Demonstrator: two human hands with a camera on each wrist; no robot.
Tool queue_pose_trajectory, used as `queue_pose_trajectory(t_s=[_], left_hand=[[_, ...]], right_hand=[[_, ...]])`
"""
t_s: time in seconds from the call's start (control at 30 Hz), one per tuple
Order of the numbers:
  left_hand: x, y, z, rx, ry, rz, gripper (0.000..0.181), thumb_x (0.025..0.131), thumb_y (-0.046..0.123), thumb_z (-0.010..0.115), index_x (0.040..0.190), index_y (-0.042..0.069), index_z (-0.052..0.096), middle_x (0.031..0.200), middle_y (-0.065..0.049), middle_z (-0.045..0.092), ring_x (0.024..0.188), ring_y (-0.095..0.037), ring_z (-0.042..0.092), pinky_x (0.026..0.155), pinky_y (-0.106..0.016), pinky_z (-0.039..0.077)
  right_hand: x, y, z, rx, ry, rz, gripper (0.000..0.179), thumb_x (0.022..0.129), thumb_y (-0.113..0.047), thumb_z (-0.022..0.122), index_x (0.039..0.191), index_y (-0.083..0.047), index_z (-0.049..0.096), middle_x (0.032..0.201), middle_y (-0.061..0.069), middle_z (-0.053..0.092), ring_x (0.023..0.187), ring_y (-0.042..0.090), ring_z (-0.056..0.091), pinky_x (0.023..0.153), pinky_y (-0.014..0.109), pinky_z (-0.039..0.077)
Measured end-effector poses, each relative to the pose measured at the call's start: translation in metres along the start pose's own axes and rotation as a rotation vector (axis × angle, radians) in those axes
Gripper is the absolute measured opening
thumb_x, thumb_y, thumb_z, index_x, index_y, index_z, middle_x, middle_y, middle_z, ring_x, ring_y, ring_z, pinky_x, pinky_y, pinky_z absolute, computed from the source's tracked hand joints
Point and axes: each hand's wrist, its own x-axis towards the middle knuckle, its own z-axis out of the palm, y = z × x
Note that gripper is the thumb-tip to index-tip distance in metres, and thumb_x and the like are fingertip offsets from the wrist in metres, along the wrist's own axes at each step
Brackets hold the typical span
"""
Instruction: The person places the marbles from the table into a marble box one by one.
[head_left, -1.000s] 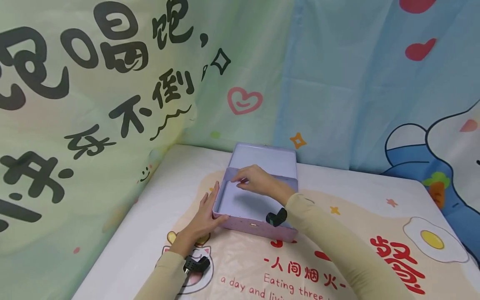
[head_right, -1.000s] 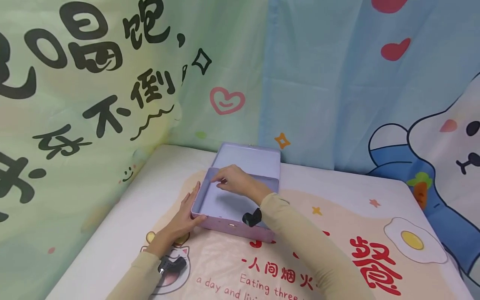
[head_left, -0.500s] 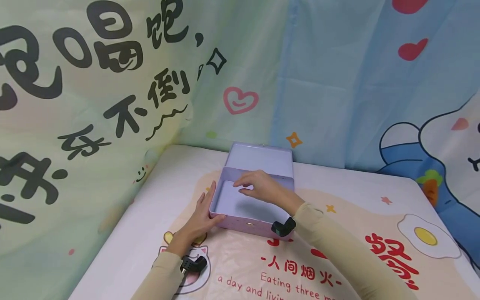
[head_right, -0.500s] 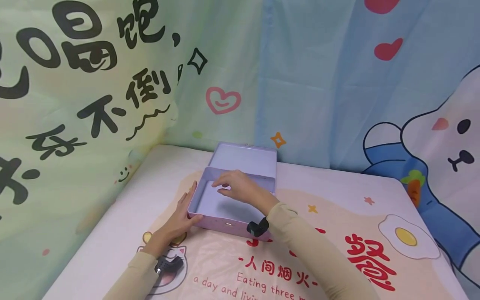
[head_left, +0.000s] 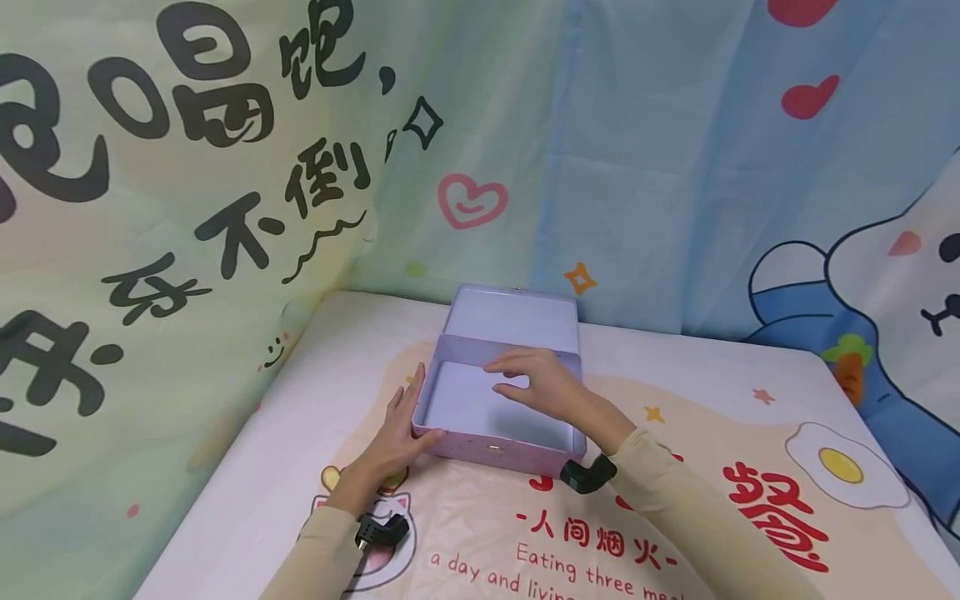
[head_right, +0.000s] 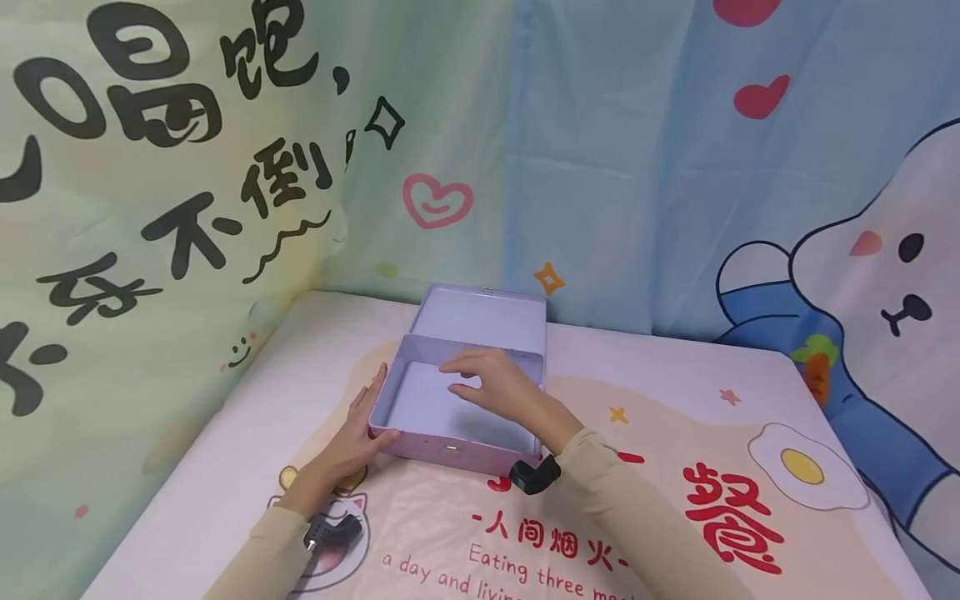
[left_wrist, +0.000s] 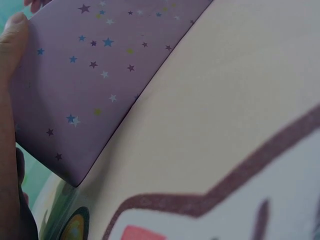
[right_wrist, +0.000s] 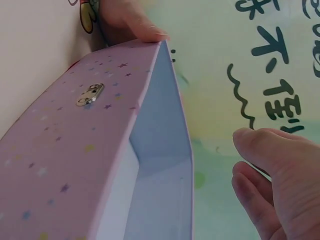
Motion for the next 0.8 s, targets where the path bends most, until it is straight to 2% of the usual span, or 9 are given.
queue_pose_trajectory(t_s=[0.3,0.6,0.8], left_hand=[[-0.001,0.001,0.001,-0.008,0.003,-0.016,0.103,0.080,0.061,0.059,0.154,0.026,-0.005,0.161,0.006,0.000,0.147,-0.036,0.002,0.116,-0.056,-0.002],[-0.003,0.004,0.004,-0.018,0.003,-0.037,0.102,0.080,0.056,0.061,0.153,0.032,-0.005,0.161,0.005,0.001,0.147,-0.039,-0.002,0.115,-0.059,-0.001],[-0.003,0.004,0.002,-0.015,0.014,-0.018,0.103,0.080,0.056,0.061,0.154,0.027,-0.004,0.162,0.003,0.002,0.146,-0.040,-0.001,0.115,-0.059,0.000]], right_hand=[[-0.026,0.003,-0.012,-0.016,0.085,0.060,0.030,0.082,-0.017,0.075,0.111,-0.011,0.071,0.109,0.002,0.071,0.091,0.017,0.069,0.079,0.029,0.056],[-0.064,0.010,-0.027,-0.037,0.180,0.149,0.033,0.078,-0.013,0.077,0.110,-0.013,0.071,0.107,0.002,0.070,0.092,0.018,0.070,0.078,0.031,0.056],[-0.087,0.018,-0.034,-0.037,0.233,0.206,0.034,0.077,-0.013,0.078,0.110,-0.013,0.072,0.106,0.003,0.070,0.091,0.020,0.070,0.077,0.033,0.056]])
